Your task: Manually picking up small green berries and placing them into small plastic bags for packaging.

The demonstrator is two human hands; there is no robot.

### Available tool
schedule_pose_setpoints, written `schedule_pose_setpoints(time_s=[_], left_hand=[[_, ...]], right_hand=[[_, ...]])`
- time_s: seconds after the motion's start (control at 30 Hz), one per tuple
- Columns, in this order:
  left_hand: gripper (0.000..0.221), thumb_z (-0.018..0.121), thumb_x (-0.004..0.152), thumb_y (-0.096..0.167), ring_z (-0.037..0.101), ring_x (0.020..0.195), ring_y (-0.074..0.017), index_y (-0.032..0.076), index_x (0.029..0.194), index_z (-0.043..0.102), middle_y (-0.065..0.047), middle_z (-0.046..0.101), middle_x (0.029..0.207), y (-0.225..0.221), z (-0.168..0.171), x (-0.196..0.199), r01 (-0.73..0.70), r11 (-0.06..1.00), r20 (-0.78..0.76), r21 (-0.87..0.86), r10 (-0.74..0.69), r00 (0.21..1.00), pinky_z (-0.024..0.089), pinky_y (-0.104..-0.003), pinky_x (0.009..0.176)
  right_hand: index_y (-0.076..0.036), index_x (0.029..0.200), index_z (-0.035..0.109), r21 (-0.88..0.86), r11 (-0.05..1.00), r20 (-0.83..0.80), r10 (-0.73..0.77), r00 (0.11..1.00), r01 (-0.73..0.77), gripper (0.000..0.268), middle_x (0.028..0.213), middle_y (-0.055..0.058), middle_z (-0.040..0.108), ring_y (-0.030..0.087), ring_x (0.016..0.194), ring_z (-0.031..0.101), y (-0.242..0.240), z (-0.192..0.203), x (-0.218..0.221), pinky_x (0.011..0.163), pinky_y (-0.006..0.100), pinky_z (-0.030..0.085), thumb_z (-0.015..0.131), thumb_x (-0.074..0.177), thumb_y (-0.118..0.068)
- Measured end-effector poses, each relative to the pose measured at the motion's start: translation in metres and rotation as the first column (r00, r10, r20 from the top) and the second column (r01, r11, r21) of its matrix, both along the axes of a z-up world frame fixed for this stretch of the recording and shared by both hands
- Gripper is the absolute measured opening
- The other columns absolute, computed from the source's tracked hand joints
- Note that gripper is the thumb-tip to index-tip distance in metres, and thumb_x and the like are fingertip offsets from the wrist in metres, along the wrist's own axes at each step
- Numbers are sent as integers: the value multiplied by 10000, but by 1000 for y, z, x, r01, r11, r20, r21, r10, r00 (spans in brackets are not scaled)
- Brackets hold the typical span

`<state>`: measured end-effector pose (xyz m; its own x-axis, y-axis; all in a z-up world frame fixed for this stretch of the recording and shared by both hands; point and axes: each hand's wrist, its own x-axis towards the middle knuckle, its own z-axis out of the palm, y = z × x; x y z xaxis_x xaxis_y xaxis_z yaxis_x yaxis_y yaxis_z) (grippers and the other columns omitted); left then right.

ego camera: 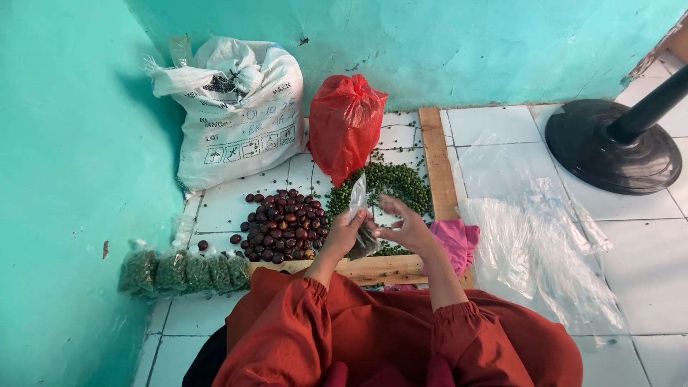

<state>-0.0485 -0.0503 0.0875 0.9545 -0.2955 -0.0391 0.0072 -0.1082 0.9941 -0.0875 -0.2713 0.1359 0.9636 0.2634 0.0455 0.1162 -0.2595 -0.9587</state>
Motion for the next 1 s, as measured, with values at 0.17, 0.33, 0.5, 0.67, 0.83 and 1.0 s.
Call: schedule_pose_setpoints(time_s=[0.17, 0.33, 0.5, 0.67, 0.83, 1.0], left_hand=[[335, 540, 1174, 387, 715, 1001, -313, 145, 1142, 770, -117, 797, 1059, -6, -8, -1, 46, 996, 60, 82, -51, 997, 528, -504, 903], [359, 578, 1170, 398, 713, 913, -222, 122, 1000, 731, -84, 762, 862, 1, 30, -22, 115, 993, 144, 33, -119, 982, 532, -464, 879], [409, 457, 1224, 347, 737, 976, -286, 3, 1267, 675, -120, 702, 826, 8, -7, 4, 151, 987, 137, -57, -142, 980, 535, -546, 937], [462, 431, 1217, 321, 753, 1016, -287, -14, 1506, 561, -108, 692, 825, 22, 33, -2, 173, 978, 94, 116, -184, 978, 551, -532, 958], [467, 430, 1215, 266, 744, 1057, -332, -23, 1578, 485, -157, 704, 876, 23, 95, -8, 240, 923, 97, 302, -280, 955, 590, -577, 983], [554, 600, 1116, 423, 672, 1260, -459, 13, 1489, 586, -269, 721, 1247, 28, 156, -5, 412, 658, -62, 630, -486, 872, 537, -639, 1084]], right_hand=[[-207, 1582, 491, -87, 996, 212, 14, 977, 5, 868, 1443, 165, 517, 360, 1220, 561, 23, 82, 13, 857, 488, 572, 915, 884, -500], [-22, 1070, 837, 9, 998, 211, -60, 976, 59, 144, 869, 119, 728, 185, 748, 713, 21, 91, 34, 626, 321, 621, 868, 941, -78], [-138, 1396, 699, -66, 981, 320, -153, 935, 183, 278, 1313, 135, 679, 374, 1228, 705, 4, 90, 34, 902, 506, 668, 673, 1127, -202], [-227, 1508, 630, -537, 757, 774, 267, 574, 372, 640, 1549, 54, 553, 365, 1490, 442, 21, 108, 2, 1162, 504, 445, 633, 888, -70], [-160, 1352, 644, -799, 352, 602, 473, 643, 488, 518, 1521, 82, 587, 351, 1640, 317, 8, 74, 18, 1259, 557, 335, 790, 881, -1], [-57, 1362, 627, -745, 664, 359, 315, 879, 67, 318, 1097, 221, 706, 405, 1041, 704, -19, 1, 45, 929, 548, 562, 485, 1087, 16]])
